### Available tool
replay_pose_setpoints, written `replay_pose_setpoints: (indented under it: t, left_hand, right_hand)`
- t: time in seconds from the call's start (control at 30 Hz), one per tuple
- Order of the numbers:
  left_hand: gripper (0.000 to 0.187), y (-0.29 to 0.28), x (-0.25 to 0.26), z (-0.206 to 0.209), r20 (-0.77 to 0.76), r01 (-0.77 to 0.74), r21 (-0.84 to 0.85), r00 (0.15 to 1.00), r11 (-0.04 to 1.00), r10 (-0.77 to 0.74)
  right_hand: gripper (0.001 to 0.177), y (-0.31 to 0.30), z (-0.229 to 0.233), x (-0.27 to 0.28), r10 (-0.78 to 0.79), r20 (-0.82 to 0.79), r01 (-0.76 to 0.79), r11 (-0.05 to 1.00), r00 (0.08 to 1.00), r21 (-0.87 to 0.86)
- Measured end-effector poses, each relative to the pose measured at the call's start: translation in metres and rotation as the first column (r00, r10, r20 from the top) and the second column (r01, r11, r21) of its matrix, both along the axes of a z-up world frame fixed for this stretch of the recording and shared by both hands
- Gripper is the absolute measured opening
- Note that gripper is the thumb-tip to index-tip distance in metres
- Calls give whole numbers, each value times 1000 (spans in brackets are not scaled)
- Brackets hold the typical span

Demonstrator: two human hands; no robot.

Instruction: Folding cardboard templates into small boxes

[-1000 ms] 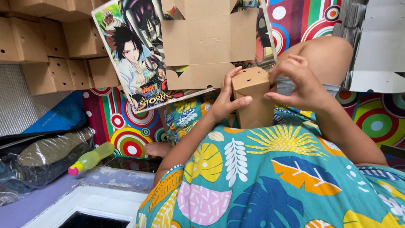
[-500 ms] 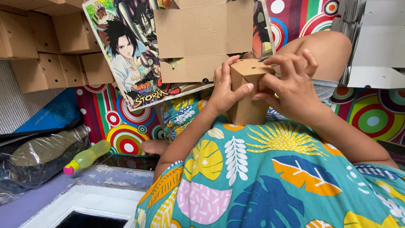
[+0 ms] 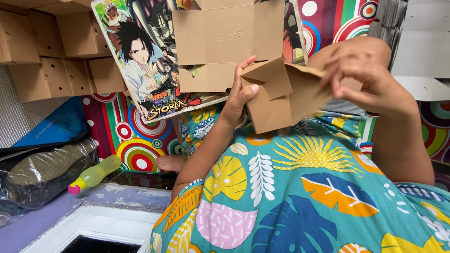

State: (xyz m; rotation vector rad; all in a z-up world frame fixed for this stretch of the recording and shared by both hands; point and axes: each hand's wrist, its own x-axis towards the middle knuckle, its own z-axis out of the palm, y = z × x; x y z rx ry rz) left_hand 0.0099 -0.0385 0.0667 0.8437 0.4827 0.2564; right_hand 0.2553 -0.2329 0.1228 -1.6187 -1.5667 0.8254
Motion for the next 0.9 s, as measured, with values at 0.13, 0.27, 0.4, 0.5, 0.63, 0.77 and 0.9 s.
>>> replay_pose_setpoints:
  t: [0.13, 0.27, 0.4, 0.5, 0.63, 0.77, 0.9]
  left_hand:
    - [93, 5, 7, 9, 101, 18, 139, 994, 990, -32]
    - [101, 12, 9, 22, 206, -87, 870, 959, 485, -196]
    - [82, 8, 6, 37, 252, -268, 963, 930, -25, -269]
    - [33, 1, 3, 42, 408, -461, 873, 868, -157, -283]
    - [44, -6, -10, 37, 511, -556, 819, 818, -139, -263]
    - [41, -4, -5, 40, 616, -675, 690, 737, -261, -279]
    - [43, 1, -5, 35, 522, -605, 744, 791, -283, -320]
  right_hand:
    - [79, -3, -13, -4, -53, -365, 35, 998, 929, -56]
    - [30, 23, 17, -18, -374, -203, 400, 910, 905, 108]
    - [87, 32, 33, -24, -146, 174, 142, 989, 974, 39]
    - [33, 35, 30, -31, -237, 340, 130, 942, 910, 310]
    - [25, 25, 34, -29, -405, 384, 177, 843, 830, 507]
    - [17, 20, 28, -33, -611, 325, 331, 718, 722, 612]
    - [11, 37, 32, -45, -561, 418, 22, 614, 715, 789]
